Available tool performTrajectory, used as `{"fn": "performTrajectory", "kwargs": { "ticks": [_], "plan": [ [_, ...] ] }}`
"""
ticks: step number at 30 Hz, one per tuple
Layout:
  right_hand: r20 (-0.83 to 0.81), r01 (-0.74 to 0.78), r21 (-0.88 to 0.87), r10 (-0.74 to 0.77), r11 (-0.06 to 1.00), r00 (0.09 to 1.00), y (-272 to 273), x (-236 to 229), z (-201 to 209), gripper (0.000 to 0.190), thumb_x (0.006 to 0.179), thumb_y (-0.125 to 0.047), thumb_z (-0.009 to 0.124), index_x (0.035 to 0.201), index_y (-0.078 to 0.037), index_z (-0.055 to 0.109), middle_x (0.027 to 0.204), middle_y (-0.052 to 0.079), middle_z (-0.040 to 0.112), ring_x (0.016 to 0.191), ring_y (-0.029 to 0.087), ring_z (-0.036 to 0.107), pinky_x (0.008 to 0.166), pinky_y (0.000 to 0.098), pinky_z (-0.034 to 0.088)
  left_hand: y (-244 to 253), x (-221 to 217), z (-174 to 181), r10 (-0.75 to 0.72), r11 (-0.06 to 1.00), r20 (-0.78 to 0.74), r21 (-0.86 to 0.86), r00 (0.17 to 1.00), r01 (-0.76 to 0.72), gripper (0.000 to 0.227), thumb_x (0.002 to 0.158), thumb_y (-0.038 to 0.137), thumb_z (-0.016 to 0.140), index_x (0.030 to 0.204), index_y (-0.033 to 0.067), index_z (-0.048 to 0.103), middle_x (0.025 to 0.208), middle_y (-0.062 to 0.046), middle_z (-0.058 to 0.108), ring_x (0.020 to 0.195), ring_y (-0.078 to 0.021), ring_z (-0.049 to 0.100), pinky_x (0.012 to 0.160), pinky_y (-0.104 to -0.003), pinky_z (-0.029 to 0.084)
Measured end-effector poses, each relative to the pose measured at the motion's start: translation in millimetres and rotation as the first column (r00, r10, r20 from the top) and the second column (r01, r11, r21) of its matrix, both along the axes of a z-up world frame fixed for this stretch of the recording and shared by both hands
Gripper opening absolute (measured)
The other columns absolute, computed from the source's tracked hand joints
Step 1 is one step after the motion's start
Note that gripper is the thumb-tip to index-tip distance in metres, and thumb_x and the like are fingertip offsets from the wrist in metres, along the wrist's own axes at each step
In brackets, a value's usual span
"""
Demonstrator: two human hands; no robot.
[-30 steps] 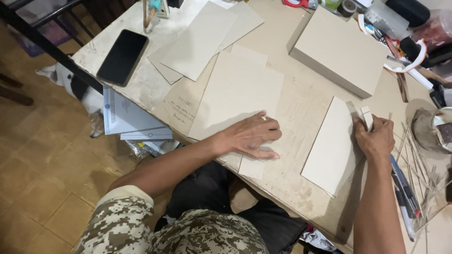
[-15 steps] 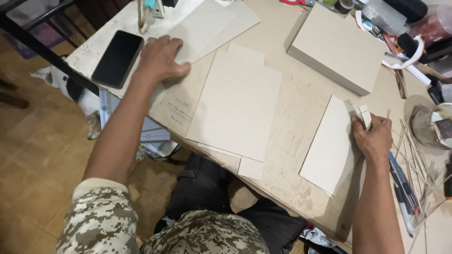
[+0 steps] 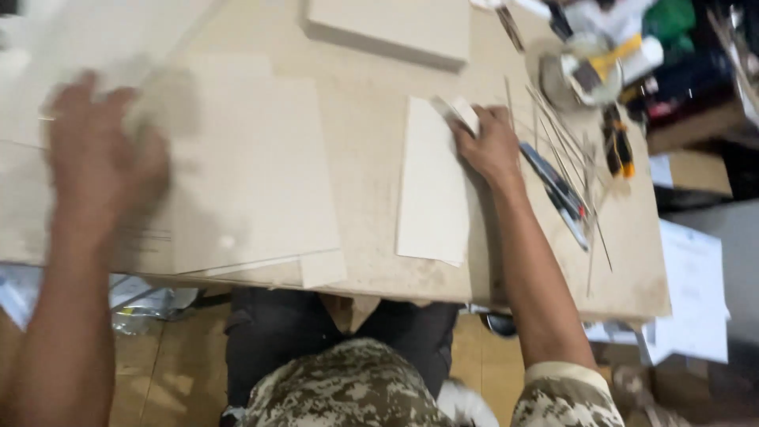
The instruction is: The person uses a utility knife to cut a rectangular piece of cardboard on a cluttered workbench. They align the cardboard with other pieces, make a straight cut along the edge, and then separate the cut strip. A small dog is visible under the table during the process.
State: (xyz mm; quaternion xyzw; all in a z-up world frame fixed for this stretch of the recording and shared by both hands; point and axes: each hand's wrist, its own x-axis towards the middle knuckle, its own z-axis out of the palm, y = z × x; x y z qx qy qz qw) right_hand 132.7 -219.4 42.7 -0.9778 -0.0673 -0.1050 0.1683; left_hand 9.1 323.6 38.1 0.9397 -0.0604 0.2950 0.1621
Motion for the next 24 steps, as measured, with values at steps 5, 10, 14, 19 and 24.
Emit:
{"fn": "performTrajectory", "kwargs": {
  "ticks": [5,10,14,19,24],
  "plan": [
    [-0.114,0.097,-0.016,-0.098,0.995,0.989,16,-32,8,0.053,0.096,-0.053,0.059,0.134,-0.017,0.062,0.124,0.01,0.051,0.111,0.037,0.06,0.085,0.057,0.048,-168,-37,33,-0.533,0.826,-0.328,-0.401,0.78,0.395,0.049,0.099,0.035,0.057,0.142,0.0122,0.056,0.156,-0.016,0.046,0.148,-0.0349,0.035,0.118,-0.057,0.025],
    [-0.1,0.091,-0.007,-0.091,0.996,0.991,22,-49,10,0.047,0.096,-0.045,0.061,0.134,-0.017,0.061,0.126,0.012,0.049,0.103,0.04,0.062,0.079,0.0612,0.053,-266,-57,26,-0.69,0.651,-0.527,-0.15,0.497,0.744,0.084,0.089,0.072,0.056,0.152,0.0178,0.043,0.164,-0.017,0.029,0.148,-0.0345,0.026,0.12,-0.055,0.017],
    [-0.141,0.096,0.162,-0.073,0.982,0.987,9,-50,6,0.043,0.095,-0.039,0.066,0.134,-0.021,0.064,0.127,0.012,0.053,0.116,0.042,0.06,0.096,0.059,0.047,-281,-64,1,-0.734,0.619,-0.385,-0.039,0.559,0.785,0.077,0.078,0.062,0.075,0.134,0.0113,0.063,0.144,-0.022,0.052,0.138,-0.0508,0.041,0.109,-0.065,0.036],
    [-0.126,0.048,0.379,0.001,0.924,0.992,-7,-50,26,0.05,0.091,-0.007,0.054,0.14,-0.007,0.062,0.132,0.029,0.061,0.129,0.052,0.053,0.11,0.0639,0.039,-280,-58,-3,-0.755,0.581,-0.352,0.033,0.554,0.813,0.07,0.08,0.057,0.074,0.131,0.0103,0.065,0.135,-0.022,0.06,0.131,-0.0481,0.053,0.106,-0.057,0.044],
    [-0.211,0.109,0.538,0.008,0.836,0.977,-13,-65,33,0.041,0.099,-0.017,0.067,0.141,-0.015,0.065,0.13,0.015,0.07,0.123,0.038,0.064,0.106,0.055,0.049,-276,-52,-21,-0.797,0.52,-0.304,0.094,0.521,0.849,0.05,0.092,0.05,0.067,0.118,0.0075,0.069,0.118,-0.017,0.066,0.122,-0.0401,0.06,0.099,-0.046,0.052]
  ]
}}
